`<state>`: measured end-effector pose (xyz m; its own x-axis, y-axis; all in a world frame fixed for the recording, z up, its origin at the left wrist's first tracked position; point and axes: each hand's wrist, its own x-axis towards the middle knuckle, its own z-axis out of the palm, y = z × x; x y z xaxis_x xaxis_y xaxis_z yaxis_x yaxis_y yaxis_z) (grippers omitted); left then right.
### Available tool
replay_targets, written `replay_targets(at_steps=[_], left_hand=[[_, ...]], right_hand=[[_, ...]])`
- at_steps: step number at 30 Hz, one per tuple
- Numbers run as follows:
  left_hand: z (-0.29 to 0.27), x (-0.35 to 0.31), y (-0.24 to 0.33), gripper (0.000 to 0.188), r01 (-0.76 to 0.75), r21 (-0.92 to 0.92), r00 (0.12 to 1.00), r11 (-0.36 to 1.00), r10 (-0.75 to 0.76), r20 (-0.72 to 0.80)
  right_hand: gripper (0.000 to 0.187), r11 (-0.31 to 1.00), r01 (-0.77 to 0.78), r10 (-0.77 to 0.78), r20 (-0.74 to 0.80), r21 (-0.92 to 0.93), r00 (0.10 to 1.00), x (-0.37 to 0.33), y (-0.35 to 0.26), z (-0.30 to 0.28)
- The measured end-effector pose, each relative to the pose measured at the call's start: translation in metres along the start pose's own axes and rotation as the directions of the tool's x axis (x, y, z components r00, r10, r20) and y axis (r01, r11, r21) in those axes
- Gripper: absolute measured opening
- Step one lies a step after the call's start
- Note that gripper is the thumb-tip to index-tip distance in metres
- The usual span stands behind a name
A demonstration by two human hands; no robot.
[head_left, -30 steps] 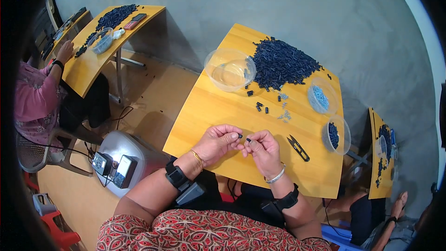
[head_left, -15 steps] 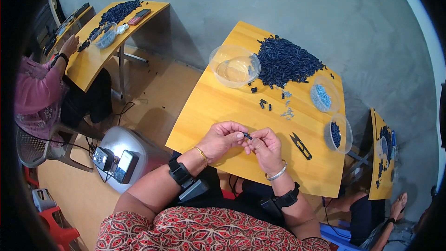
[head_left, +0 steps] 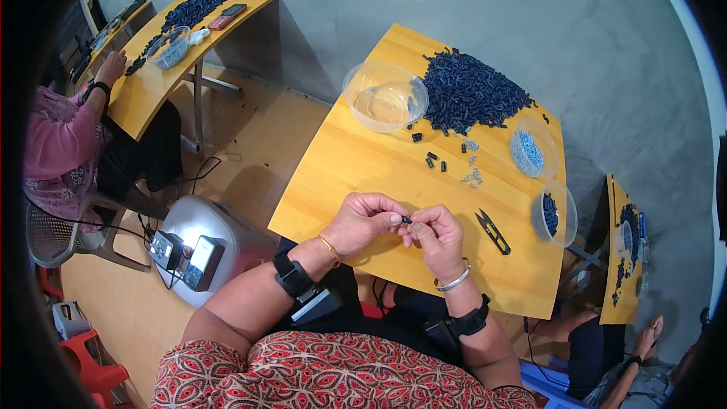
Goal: Sorting small blue plastic components at a production table.
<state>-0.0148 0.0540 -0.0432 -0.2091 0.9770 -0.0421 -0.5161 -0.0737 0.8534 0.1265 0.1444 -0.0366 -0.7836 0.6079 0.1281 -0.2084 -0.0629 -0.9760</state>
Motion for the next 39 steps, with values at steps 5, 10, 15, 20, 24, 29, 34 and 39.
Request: replay_targets(at_steps=[5, 10, 15, 20, 24, 29, 34, 39], left_hand=[[0.000, -0.001, -0.002, 0.010, -0.032, 0.067, 0.999, 0.997, 0.032, -0.011], [0.002, -0.001, -0.002, 0.010, -0.023, 0.093, 0.999, 0.995, 0.025, -0.024], [0.005, -0.002, -0.003, 0.009, -0.050, 0.173, 0.996, 0.984, 0.062, -0.063], [0.007, -0.003, -0.006, 0.009, -0.059, 0.115, 0.992, 0.992, 0.071, -0.104], [0.009, -0.003, -0.002, 0.009, -0.082, 0.205, 0.989, 0.975, 0.104, -0.103], [0.006, -0.002, 0.000, 0.009, -0.084, 0.166, 0.994, 0.983, 0.096, -0.060], [0.008, -0.001, -0.005, 0.009, -0.088, 0.269, 0.990, 0.959, 0.114, -0.084], [0.003, 0.001, -0.008, 0.009, -0.107, 0.057, 0.988, 0.993, 0.113, -0.106]], right_hand=[[0.007, 0.973, 0.130, -0.140, -0.043, -0.189, 0.989, -0.002, 0.000, 0.005], [0.008, 0.937, 0.178, -0.195, -0.028, -0.301, 0.980, -0.004, -0.001, 0.005], [0.007, 0.921, 0.191, -0.221, -0.052, -0.340, 0.974, -0.005, 0.000, 0.008], [0.005, 0.959, 0.101, -0.138, -0.127, -0.264, 0.982, -0.005, 0.001, 0.011], [0.005, 0.972, 0.072, -0.102, -0.125, -0.225, 0.987, -0.006, 0.002, 0.012], [0.006, 0.970, 0.163, -0.175, -0.058, -0.179, 0.983, -0.004, 0.004, 0.009], [0.007, 0.945, 0.172, -0.192, -0.045, -0.279, 0.980, -0.001, 0.012, 0.005], [0.004, 0.989, 0.045, -0.053, -0.051, -0.143, 0.997, 0.002, 0.002, 0.007]])
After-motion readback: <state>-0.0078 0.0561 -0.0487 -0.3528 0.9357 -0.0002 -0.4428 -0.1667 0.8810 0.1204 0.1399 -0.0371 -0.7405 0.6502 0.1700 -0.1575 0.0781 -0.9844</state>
